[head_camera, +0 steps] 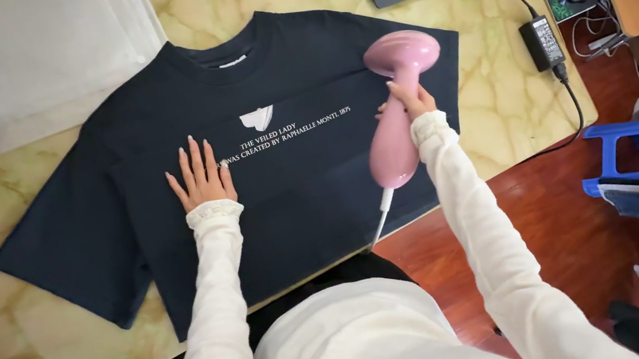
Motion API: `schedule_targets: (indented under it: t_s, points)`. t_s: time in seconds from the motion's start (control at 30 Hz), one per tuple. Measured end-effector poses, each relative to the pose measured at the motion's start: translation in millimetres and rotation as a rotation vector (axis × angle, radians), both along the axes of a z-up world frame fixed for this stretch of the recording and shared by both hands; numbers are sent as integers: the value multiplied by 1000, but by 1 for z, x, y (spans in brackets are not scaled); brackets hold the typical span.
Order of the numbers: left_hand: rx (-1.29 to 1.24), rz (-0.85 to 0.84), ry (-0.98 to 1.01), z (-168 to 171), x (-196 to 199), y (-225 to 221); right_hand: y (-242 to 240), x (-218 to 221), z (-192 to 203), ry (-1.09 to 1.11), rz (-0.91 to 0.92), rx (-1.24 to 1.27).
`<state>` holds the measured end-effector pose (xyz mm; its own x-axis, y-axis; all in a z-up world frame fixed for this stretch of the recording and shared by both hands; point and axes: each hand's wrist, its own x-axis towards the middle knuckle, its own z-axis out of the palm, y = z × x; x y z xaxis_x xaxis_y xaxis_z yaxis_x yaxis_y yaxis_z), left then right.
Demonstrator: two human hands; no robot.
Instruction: Folding a black t-shirt on a table and using a handheld steamer to remove wrinkles.
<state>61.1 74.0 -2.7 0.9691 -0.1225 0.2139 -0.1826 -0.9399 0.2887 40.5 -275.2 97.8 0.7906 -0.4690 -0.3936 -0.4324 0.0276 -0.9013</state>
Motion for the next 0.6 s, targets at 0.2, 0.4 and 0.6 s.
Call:
schedule_targets:
  t_s: [0.2, 0.4, 0.6]
  points:
    - [-225, -45, -112, -7, 12, -26, 60, -30, 2, -100, 166, 2]
    - [-566, -58, 9, -46, 20, -62, 121, -46, -4, -43, 315, 408]
    - [-49, -105, -77, -6, 10, -71, 97, -41, 3, 66, 80, 427]
